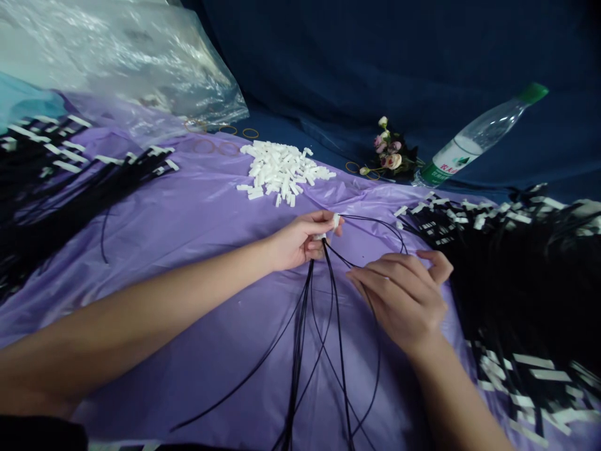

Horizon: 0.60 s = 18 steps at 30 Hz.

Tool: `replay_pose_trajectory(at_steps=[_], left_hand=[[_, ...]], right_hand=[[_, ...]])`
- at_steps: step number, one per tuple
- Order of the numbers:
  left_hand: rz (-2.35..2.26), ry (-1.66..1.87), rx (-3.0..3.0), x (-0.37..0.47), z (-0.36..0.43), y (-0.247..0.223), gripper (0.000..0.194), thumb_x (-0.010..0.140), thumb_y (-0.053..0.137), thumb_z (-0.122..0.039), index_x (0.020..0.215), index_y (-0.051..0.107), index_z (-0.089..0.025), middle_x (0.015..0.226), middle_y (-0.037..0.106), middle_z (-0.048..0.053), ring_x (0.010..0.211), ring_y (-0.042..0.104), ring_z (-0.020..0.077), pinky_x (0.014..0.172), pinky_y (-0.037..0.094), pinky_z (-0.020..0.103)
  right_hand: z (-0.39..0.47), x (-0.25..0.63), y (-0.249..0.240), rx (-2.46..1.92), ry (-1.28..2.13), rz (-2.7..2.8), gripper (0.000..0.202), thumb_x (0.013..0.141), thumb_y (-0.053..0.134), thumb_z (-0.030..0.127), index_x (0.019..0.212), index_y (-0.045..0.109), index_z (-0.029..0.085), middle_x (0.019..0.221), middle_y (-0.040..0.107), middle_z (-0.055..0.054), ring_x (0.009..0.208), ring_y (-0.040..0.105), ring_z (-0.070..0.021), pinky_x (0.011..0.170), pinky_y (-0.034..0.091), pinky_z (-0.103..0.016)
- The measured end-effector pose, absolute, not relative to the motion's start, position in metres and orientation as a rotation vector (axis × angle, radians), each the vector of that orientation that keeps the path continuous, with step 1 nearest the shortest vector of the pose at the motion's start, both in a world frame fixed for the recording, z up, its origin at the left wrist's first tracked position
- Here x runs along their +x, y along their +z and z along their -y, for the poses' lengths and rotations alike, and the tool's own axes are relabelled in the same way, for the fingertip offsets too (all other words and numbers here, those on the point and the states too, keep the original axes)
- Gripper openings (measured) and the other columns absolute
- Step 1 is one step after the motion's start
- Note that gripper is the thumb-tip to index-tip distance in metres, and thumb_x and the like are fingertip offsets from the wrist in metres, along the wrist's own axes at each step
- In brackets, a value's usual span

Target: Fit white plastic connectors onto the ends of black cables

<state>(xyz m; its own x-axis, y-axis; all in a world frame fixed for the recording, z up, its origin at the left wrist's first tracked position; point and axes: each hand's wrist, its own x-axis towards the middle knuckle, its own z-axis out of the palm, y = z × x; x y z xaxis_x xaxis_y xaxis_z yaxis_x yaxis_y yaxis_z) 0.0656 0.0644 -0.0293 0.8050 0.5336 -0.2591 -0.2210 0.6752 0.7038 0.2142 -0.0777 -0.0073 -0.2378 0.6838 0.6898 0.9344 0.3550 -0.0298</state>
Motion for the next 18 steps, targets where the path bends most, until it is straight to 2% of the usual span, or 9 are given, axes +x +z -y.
replay_pose_trajectory(at_steps=[6, 10, 13, 18], left_hand=[[-0.472, 0.476, 0.779, 0.066, -0.061, -0.029, 0.011, 0.077, 0.067, -0.019, 0.081, 0.057, -0.015, 0.081, 0.058, -0.001, 0.042, 0.028, -0.0011, 0.039, 0.018, 0.014], [-0.480, 0.501, 0.814, 0.065, -0.059, -0.028, 0.014, 0.077, 0.067, -0.022, 0.081, 0.057, -0.015, 0.078, 0.055, -0.002, 0.042, 0.028, -0.0010, 0.039, 0.019, 0.015], [-0.469, 0.517, 0.810, 0.064, -0.060, -0.027, 0.012, 0.078, 0.066, -0.022, 0.082, 0.057, -0.015, 0.076, 0.055, -0.003, 0.042, 0.027, -0.0007, 0.039, 0.020, 0.016], [-0.436, 0.527, 0.778, 0.062, -0.062, -0.029, 0.010, 0.078, 0.066, -0.021, 0.083, 0.059, -0.016, 0.080, 0.055, -0.003, 0.043, 0.027, -0.0003, 0.038, 0.018, 0.017]], right_hand=[[0.079, 0.200, -0.003, -1.395, -0.520, 1.809, 0.016, 0.075, 0.076, 0.020, 0.083, 0.064, 0.026, 0.068, 0.069, 0.005, 0.071, 0.065, -0.0174, 0.082, 0.036, -0.040], [0.082, 0.182, -0.002, -1.333, -0.356, 1.993, 0.011, 0.080, 0.072, 0.020, 0.087, 0.065, 0.025, 0.077, 0.073, 0.006, 0.076, 0.066, -0.0155, 0.085, 0.033, -0.042], [0.082, 0.172, -0.006, -1.298, -0.239, 2.136, 0.013, 0.083, 0.068, 0.017, 0.094, 0.065, 0.023, 0.085, 0.074, 0.005, 0.079, 0.065, -0.0147, 0.081, 0.035, -0.039], [0.080, 0.173, -0.013, -1.272, -0.058, 2.138, 0.019, 0.082, 0.064, 0.009, 0.099, 0.065, 0.018, 0.090, 0.072, -0.001, 0.079, 0.061, -0.0162, 0.073, 0.042, -0.035]])
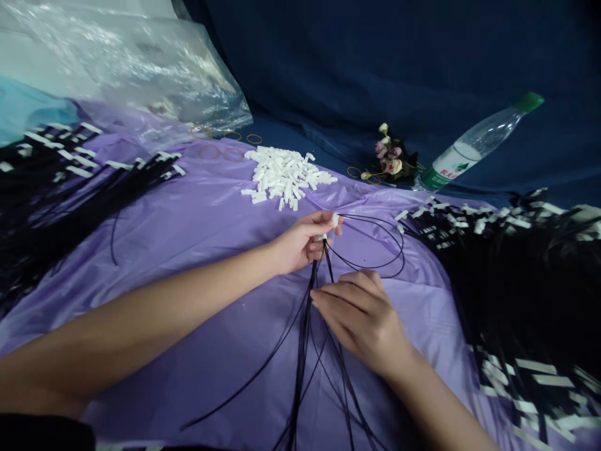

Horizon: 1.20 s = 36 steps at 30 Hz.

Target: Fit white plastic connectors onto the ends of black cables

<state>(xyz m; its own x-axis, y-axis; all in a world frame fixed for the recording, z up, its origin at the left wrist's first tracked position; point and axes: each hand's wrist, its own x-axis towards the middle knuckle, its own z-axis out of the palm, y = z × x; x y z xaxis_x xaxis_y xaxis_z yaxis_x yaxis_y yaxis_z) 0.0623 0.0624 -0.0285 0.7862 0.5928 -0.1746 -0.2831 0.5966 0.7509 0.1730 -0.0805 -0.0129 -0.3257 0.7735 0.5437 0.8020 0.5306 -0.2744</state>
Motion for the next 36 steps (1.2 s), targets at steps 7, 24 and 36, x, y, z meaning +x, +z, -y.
replay_pose_trajectory(at_steps=[7, 24, 36], left_hand=[[-0.390, 0.541, 0.753, 0.061, -0.066, -0.031, 0.008, 0.079, 0.064, -0.020, 0.084, 0.060, -0.017, 0.079, 0.053, -0.003, 0.043, 0.026, 0.0006, 0.037, 0.013, 0.017], [-0.357, 0.424, 0.851, 0.063, -0.061, -0.027, 0.012, 0.076, 0.065, -0.020, 0.077, 0.053, -0.016, 0.074, 0.057, -0.002, 0.042, 0.027, 0.0004, 0.038, 0.013, 0.016], [-0.353, 0.402, 0.783, 0.061, -0.063, -0.027, 0.007, 0.077, 0.064, -0.018, 0.080, 0.057, -0.017, 0.072, 0.057, -0.003, 0.040, 0.024, -0.0004, 0.037, 0.015, 0.014]], right_hand=[[0.087, 0.171, -0.010, -1.394, 0.200, 1.766, 0.018, 0.085, 0.057, 0.010, 0.101, 0.058, 0.018, 0.081, 0.062, -0.002, 0.065, 0.057, -0.0112, 0.060, 0.048, -0.024], [0.079, 0.163, -0.013, -1.540, 1.212, 1.051, 0.020, 0.083, 0.060, 0.038, 0.082, 0.058, 0.018, 0.054, 0.047, 0.006, 0.041, 0.040, -0.0063, 0.037, 0.032, -0.017], [0.075, 0.163, -0.019, -1.472, 1.176, 0.864, 0.026, 0.087, 0.053, 0.042, 0.076, 0.048, 0.020, 0.053, 0.043, 0.009, 0.037, 0.039, -0.0053, 0.036, 0.032, -0.017]])
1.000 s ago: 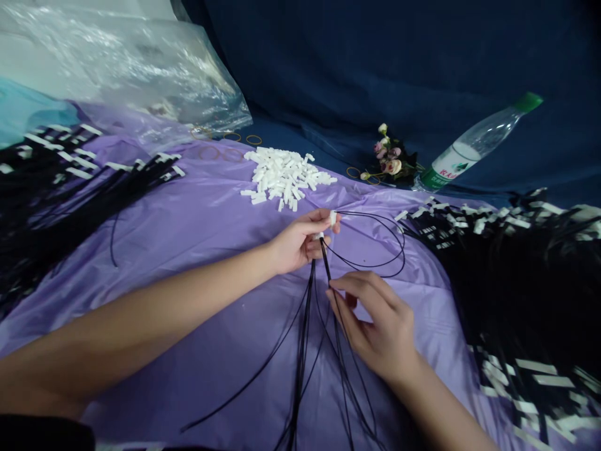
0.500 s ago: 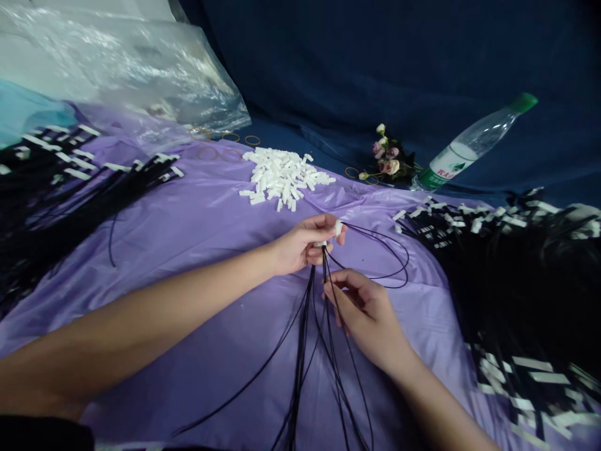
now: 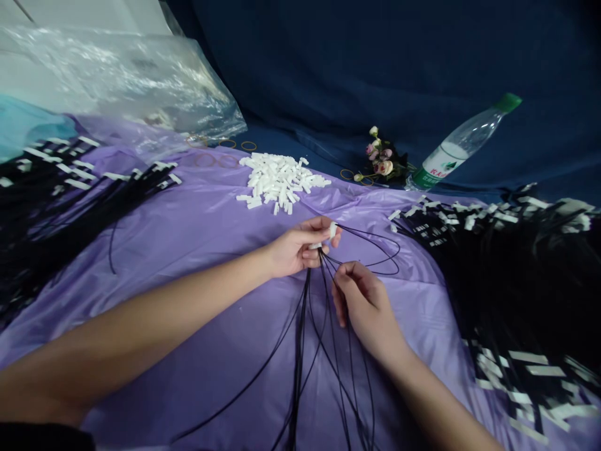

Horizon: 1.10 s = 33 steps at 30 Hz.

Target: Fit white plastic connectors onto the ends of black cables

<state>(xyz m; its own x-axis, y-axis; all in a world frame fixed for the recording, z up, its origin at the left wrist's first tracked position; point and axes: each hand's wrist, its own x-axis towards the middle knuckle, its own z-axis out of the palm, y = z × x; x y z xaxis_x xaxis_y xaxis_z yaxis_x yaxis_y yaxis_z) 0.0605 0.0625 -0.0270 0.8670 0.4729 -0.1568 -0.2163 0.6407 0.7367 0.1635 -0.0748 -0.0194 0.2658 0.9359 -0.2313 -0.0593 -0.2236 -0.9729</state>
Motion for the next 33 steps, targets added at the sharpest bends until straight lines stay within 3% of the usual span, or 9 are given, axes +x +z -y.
replay_pose_trajectory(at_steps=[6, 8, 14, 18, 23, 26, 30, 33], left_hand=[[-0.388, 0.449, 0.721, 0.061, -0.065, -0.029, 0.007, 0.077, 0.065, -0.018, 0.081, 0.060, -0.017, 0.074, 0.056, -0.003, 0.040, 0.025, -0.0006, 0.035, 0.016, 0.013], [-0.398, 0.472, 0.697, 0.061, -0.066, -0.029, 0.009, 0.075, 0.066, -0.017, 0.082, 0.060, -0.017, 0.074, 0.055, -0.004, 0.039, 0.024, -0.0009, 0.035, 0.016, 0.013], [-0.442, 0.521, 0.656, 0.062, -0.068, -0.031, 0.015, 0.073, 0.067, -0.016, 0.087, 0.062, -0.017, 0.076, 0.056, -0.004, 0.038, 0.028, -0.0015, 0.035, 0.018, 0.013], [-0.469, 0.527, 0.664, 0.062, -0.068, -0.031, 0.014, 0.074, 0.067, -0.016, 0.086, 0.059, -0.017, 0.078, 0.056, -0.004, 0.038, 0.027, -0.0017, 0.036, 0.020, 0.013], [-0.498, 0.510, 0.687, 0.064, -0.067, -0.029, 0.009, 0.077, 0.064, -0.015, 0.084, 0.058, -0.015, 0.079, 0.056, -0.005, 0.037, 0.024, -0.0025, 0.036, 0.016, 0.014], [-0.517, 0.504, 0.699, 0.064, -0.067, -0.027, 0.007, 0.078, 0.063, -0.014, 0.082, 0.057, -0.015, 0.079, 0.056, -0.004, 0.037, 0.024, -0.0028, 0.036, 0.015, 0.014], [-0.528, 0.483, 0.763, 0.066, -0.064, -0.026, 0.009, 0.079, 0.064, -0.017, 0.079, 0.056, -0.014, 0.076, 0.056, -0.003, 0.038, 0.023, -0.0032, 0.036, 0.012, 0.015], [-0.547, 0.447, 0.840, 0.067, -0.061, -0.025, 0.009, 0.079, 0.064, -0.018, 0.082, 0.057, -0.014, 0.077, 0.058, -0.001, 0.039, 0.024, -0.0029, 0.037, 0.013, 0.015]], right_hand=[[0.073, 0.179, -0.003, -1.235, 1.336, 0.566, 0.024, 0.078, 0.065, 0.035, 0.095, 0.051, 0.024, 0.052, 0.035, 0.012, 0.036, 0.024, -0.0046, 0.032, 0.026, -0.015], [0.075, 0.192, 0.008, -1.168, 1.348, 0.579, 0.019, 0.079, 0.062, 0.033, 0.092, 0.052, 0.024, 0.054, 0.035, 0.011, 0.036, 0.023, -0.0048, 0.031, 0.023, -0.016], [0.085, 0.225, 0.029, -1.050, 1.132, 0.815, 0.010, 0.077, 0.056, 0.033, 0.077, 0.056, 0.023, 0.059, 0.044, 0.004, 0.039, 0.039, -0.0096, 0.035, 0.034, -0.024], [0.088, 0.231, 0.027, -0.907, 0.926, 0.706, 0.012, 0.077, 0.067, 0.034, 0.085, 0.066, 0.025, 0.060, 0.046, 0.006, 0.047, 0.044, -0.0084, 0.055, 0.051, -0.030], [0.082, 0.231, 0.026, -0.914, 0.483, 0.643, 0.019, 0.073, 0.075, 0.042, 0.081, 0.070, 0.025, 0.071, 0.052, 0.005, 0.056, 0.050, -0.0085, 0.058, 0.054, -0.028], [0.080, 0.231, 0.029, -0.861, 0.403, 0.600, 0.020, 0.067, 0.079, 0.042, 0.078, 0.071, 0.028, 0.078, 0.055, 0.005, 0.066, 0.056, -0.0085, 0.062, 0.055, -0.025], [0.081, 0.226, 0.025, -0.893, 0.543, 0.719, 0.023, 0.073, 0.077, 0.033, 0.095, 0.071, 0.028, 0.060, 0.045, 0.008, 0.047, 0.043, -0.0050, 0.045, 0.047, -0.019], [0.081, 0.219, 0.013, -1.112, 0.492, 0.964, 0.021, 0.082, 0.066, 0.022, 0.102, 0.069, 0.027, 0.061, 0.048, 0.006, 0.043, 0.041, -0.0062, 0.038, 0.038, -0.020]])
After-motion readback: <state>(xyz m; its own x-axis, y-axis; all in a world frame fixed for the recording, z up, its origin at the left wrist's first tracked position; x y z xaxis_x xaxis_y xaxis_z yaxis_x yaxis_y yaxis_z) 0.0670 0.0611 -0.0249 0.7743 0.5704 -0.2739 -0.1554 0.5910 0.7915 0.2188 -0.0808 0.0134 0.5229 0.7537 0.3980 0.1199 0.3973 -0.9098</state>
